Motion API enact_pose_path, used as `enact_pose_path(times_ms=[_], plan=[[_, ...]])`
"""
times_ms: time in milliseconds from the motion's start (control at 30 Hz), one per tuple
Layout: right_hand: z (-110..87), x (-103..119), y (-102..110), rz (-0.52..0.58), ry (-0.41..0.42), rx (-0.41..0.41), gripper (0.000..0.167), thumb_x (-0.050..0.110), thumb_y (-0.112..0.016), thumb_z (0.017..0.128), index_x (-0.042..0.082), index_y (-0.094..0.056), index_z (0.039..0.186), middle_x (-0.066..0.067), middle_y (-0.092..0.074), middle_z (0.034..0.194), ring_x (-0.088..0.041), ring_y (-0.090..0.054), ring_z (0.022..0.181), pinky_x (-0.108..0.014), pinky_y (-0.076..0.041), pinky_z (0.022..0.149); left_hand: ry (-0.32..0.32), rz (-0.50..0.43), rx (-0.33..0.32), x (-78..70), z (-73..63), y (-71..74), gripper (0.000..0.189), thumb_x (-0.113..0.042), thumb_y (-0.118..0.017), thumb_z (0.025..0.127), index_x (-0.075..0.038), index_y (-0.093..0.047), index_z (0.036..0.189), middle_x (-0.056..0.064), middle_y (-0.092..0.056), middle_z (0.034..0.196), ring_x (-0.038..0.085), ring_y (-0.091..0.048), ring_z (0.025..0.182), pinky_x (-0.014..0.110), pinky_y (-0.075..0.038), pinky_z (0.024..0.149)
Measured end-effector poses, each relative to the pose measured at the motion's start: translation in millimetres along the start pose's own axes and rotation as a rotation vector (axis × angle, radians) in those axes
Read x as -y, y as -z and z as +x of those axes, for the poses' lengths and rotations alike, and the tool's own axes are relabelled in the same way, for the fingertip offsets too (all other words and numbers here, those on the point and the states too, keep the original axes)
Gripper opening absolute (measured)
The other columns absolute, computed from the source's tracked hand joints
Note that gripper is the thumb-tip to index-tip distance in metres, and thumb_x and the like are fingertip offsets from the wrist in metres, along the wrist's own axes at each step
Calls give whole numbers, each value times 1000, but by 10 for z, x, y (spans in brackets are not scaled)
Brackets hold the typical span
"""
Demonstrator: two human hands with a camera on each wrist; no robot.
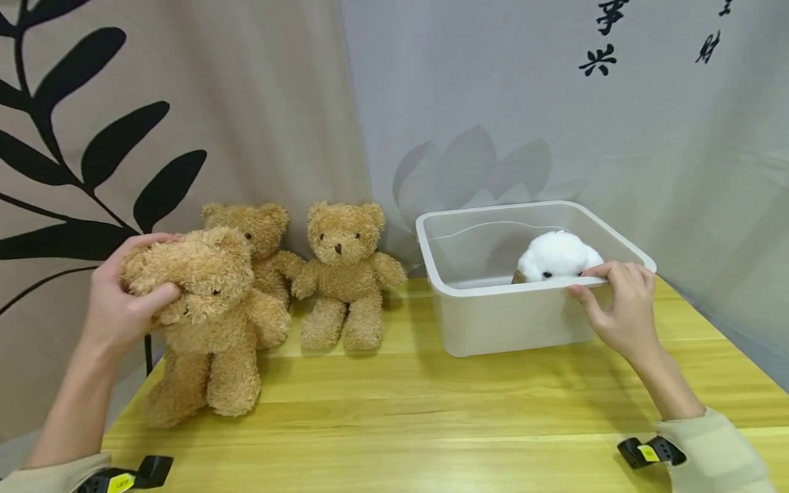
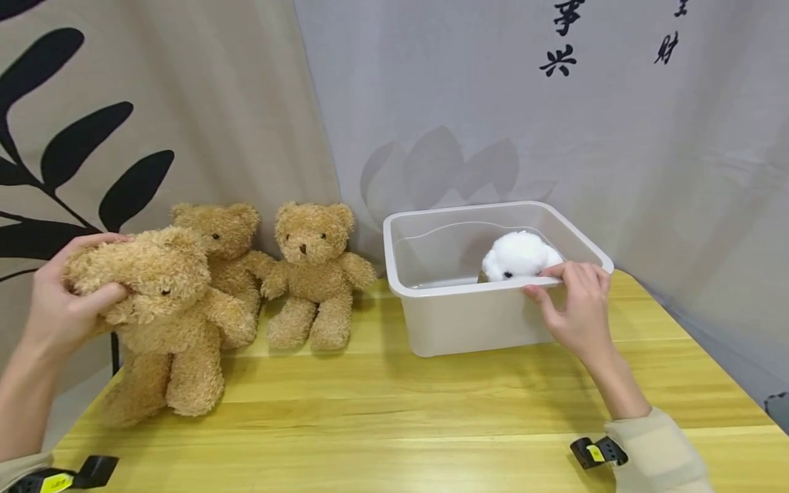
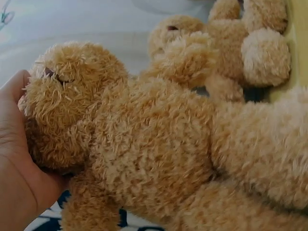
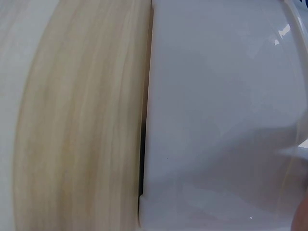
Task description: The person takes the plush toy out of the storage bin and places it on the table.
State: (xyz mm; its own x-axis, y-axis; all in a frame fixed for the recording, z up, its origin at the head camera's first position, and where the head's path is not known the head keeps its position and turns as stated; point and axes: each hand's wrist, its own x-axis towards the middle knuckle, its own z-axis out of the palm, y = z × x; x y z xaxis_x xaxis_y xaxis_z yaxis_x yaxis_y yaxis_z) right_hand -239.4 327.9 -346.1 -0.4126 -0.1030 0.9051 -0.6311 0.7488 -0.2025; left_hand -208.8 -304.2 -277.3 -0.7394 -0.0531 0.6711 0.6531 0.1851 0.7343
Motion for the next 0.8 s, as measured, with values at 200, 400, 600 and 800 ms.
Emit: enact_pose_path(times_ms=[200, 400, 600, 800], plan=[[-17, 2, -2, 6, -11, 3, 79, 70, -55, 90, -8, -60, 92, -18, -60, 83, -34, -46, 86, -34, -18, 101, 141, 73, 106, 88, 5, 229, 56, 22, -57, 83, -7, -63, 131, -5, -65, 119, 8, -58, 93, 15, -52, 64], [-7, 8, 2, -7, -12, 28, 78, 68, -55, 92, -10, -59, 93, -18, -59, 84, -34, -45, 87, -33, -18, 102, 208, 404, 246, 200, -13, 454, 51, 6, -64, 91, -22, -60, 134, -19, -60, 113, 0, -59, 85, 18, -52, 61], [-4, 4, 12, -10, -6, 24, 78, 68, -55, 92, -10, -58, 92, -20, -58, 84, -37, -45, 87, -33, -18, 102, 236, 467, 397, 425, -107, 602, 45, -3, -59, 98, -24, -56, 138, -24, -55, 117, 0, -60, 87, 22, -52, 64], [1, 14, 21, -4, -4, 13, 78, 69, -55, 92, -9, -58, 92, -19, -58, 84, -36, -45, 86, -33, -19, 101, 267, 444, 434, 596, -194, 684, 47, -7, -50, 104, -25, -46, 147, -22, -48, 127, -4, -54, 98, 19, -47, 72]])
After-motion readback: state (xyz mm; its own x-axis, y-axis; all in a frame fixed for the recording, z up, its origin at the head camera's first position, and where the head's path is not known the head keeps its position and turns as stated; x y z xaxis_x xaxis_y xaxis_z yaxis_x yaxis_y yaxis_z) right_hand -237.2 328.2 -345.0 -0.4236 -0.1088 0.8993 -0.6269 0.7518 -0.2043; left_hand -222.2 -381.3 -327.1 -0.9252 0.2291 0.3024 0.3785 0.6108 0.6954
